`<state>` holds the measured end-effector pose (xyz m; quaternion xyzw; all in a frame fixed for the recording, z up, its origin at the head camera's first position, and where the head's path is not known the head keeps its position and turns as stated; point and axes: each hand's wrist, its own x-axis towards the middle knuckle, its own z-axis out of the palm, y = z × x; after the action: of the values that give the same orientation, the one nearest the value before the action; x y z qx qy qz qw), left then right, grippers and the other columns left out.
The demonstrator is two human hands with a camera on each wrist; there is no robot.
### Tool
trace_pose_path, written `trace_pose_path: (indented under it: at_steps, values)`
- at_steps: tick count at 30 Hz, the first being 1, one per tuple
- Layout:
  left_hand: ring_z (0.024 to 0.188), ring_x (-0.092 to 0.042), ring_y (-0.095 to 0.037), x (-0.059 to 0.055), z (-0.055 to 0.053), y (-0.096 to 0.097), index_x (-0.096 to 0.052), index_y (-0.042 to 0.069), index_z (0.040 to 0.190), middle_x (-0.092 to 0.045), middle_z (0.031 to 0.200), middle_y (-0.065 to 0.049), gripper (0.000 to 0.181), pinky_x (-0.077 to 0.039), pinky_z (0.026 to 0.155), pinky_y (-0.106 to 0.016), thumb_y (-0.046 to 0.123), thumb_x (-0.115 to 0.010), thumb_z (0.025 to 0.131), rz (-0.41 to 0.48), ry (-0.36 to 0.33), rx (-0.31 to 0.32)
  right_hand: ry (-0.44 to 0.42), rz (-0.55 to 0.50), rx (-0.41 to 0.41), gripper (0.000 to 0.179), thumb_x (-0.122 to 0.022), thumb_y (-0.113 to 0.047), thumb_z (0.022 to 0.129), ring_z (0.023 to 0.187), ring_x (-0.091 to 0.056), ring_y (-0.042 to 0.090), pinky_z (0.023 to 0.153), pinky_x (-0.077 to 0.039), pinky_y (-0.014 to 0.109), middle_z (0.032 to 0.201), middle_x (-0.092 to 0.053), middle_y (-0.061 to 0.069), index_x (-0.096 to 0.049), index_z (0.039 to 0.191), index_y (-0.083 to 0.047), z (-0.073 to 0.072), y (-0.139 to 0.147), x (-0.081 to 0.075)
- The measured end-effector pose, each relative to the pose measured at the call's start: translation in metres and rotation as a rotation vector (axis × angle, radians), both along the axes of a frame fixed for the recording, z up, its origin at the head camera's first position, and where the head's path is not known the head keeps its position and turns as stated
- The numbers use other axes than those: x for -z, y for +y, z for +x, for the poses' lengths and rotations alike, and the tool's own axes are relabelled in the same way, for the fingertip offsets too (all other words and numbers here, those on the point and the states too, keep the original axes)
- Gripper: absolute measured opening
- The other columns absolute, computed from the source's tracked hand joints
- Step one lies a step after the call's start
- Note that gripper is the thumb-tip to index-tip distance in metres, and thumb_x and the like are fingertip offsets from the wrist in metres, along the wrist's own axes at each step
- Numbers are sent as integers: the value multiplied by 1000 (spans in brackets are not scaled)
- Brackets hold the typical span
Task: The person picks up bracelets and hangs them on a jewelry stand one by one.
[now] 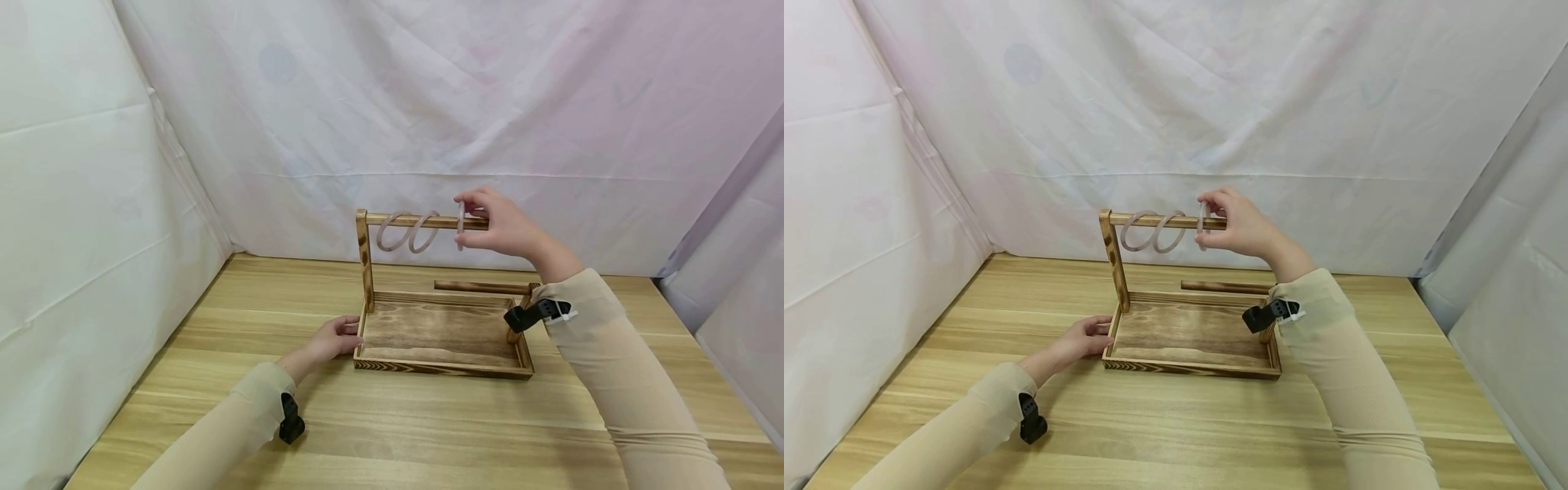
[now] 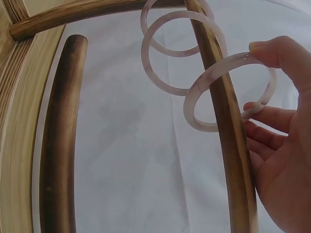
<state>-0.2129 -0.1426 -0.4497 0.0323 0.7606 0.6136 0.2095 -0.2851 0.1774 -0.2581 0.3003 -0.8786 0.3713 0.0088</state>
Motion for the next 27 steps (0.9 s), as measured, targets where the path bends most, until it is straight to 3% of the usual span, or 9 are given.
trace_pose_path:
  at_steps: [27]
  values:
    - [117,-54,-38,2,1,0,-28,-10,142,-43,134,-35,57,-54,91,-33,0,-53,92,8,-2,2,133,184,4,65,-76,-19,76,118,-48,31,103,-43,45,124,-50,15,-48,131,1,4,-4,0]
